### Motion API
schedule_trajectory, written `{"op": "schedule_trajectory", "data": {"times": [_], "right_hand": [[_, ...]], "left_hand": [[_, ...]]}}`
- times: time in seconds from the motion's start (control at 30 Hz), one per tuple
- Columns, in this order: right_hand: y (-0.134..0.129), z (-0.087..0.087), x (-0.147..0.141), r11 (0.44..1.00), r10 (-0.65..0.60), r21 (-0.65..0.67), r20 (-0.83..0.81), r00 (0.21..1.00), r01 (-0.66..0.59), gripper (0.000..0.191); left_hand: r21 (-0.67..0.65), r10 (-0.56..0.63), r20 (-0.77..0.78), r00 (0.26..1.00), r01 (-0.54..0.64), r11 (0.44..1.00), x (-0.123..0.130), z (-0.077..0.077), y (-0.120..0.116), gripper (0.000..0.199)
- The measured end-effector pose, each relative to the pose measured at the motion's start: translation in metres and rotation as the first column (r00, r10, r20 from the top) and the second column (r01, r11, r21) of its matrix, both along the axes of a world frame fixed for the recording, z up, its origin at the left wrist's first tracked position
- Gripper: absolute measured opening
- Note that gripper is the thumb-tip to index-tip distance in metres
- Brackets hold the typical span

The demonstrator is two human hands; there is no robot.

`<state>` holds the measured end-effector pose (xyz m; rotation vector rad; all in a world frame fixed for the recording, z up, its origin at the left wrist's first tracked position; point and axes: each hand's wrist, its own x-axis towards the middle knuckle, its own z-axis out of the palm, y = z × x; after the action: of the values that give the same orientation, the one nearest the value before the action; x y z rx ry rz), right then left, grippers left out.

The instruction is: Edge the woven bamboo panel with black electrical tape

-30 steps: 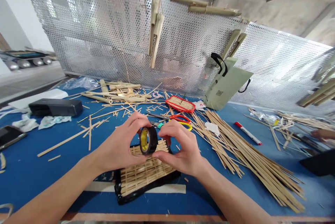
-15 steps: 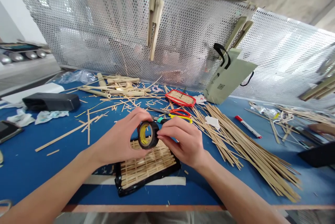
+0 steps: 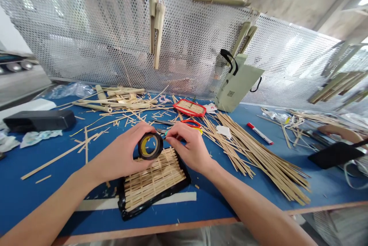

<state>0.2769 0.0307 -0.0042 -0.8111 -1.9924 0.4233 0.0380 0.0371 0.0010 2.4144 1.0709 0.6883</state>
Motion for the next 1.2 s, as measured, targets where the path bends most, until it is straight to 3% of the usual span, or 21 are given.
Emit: {"op": "schedule_trajectory", "data": {"times": [0.17, 0.27, 0.33, 0.4, 0.5, 0.57, 0.67, 0.77, 0.8, 0.9, 0.97, 1.0, 1.07, 1.2], "right_hand": [[0.001, 0.000, 0.000, 0.973, -0.048, -0.225, 0.036, 0.998, 0.055, 0.012], [0.005, -0.010, 0.001, 0.931, -0.069, -0.352, 0.079, 0.994, 0.093, 0.015], [0.014, -0.021, 0.001, 0.862, -0.090, -0.499, 0.025, 0.996, 0.090, 0.021], [0.026, -0.034, -0.001, 0.752, -0.144, -0.656, -0.077, 0.987, 0.059, 0.026], [0.040, -0.045, -0.004, 0.663, -0.227, -0.747, -0.130, 0.965, 0.056, 0.036], [0.043, -0.048, -0.005, 0.676, -0.254, -0.731, -0.106, 0.961, 0.098, 0.036], [0.040, -0.047, -0.004, 0.765, -0.256, -0.614, -0.013, 0.967, 0.194, 0.028], [0.035, -0.045, -0.003, 0.816, -0.274, -0.521, 0.034, 0.961, 0.251, 0.023], [0.033, -0.044, -0.002, 0.821, -0.276, -0.512, 0.032, 0.961, 0.253, 0.022], [0.031, -0.043, -0.002, 0.833, -0.258, -0.503, 0.016, 0.966, 0.230, 0.028], [0.032, -0.043, -0.001, 0.848, -0.232, -0.485, 0.023, 0.972, 0.214, 0.037], [0.032, -0.043, -0.001, 0.854, -0.223, -0.476, 0.030, 0.974, 0.210, 0.042], [0.032, -0.042, 0.000, 0.857, -0.206, -0.474, 0.046, 0.977, 0.203, 0.049], [0.032, -0.042, 0.000, 0.852, -0.190, -0.492, 0.033, 0.981, 0.181, 0.054]], "left_hand": [[0.000, 0.019, -0.041, 0.999, -0.019, 1.000, -0.001, -0.003, 0.004, 0.058], [0.045, 0.029, -0.091, 0.995, -0.025, 0.999, -0.001, -0.001, 0.002, 0.060], [0.070, 0.052, -0.164, 0.985, -0.041, 0.997, -0.002, -0.001, -0.001, 0.064], [0.102, 0.102, -0.230, 0.968, -0.080, 0.992, -0.006, -0.002, -0.006, 0.076], [0.157, 0.153, -0.324, 0.934, -0.107, 0.982, -0.012, -0.005, -0.019, 0.092], [0.186, 0.199, -0.367, 0.909, -0.138, 0.973, -0.017, -0.005, -0.031, 0.088], [0.244, 0.275, -0.350, 0.895, -0.197, 0.950, -0.029, -0.003, -0.049, 0.066], [0.239, 0.444, -0.270, 0.855, -0.387, 0.891, -0.058, -0.004, -0.066, 0.047], [0.238, 0.521, -0.259, 0.813, -0.469, 0.851, -0.073, -0.005, -0.070, 0.044], [0.260, 0.759, -0.238, 0.606, -0.713, 0.651, -0.130, -0.014, -0.079, 0.041], [0.284, 0.851, -0.245, 0.464, -0.805, 0.521, -0.172, -0.022, -0.081, 0.043], [0.288, 0.869, -0.257, 0.423, -0.824, 0.487, -0.192, -0.025, -0.081, 0.045], [0.281, 0.876, -0.287, 0.387, -0.840, 0.464, -0.226, -0.030, -0.080, 0.050], [0.206, 0.847, -0.349, 0.400, -0.849, 0.486, -0.270, -0.033, -0.077, 0.059]]}}
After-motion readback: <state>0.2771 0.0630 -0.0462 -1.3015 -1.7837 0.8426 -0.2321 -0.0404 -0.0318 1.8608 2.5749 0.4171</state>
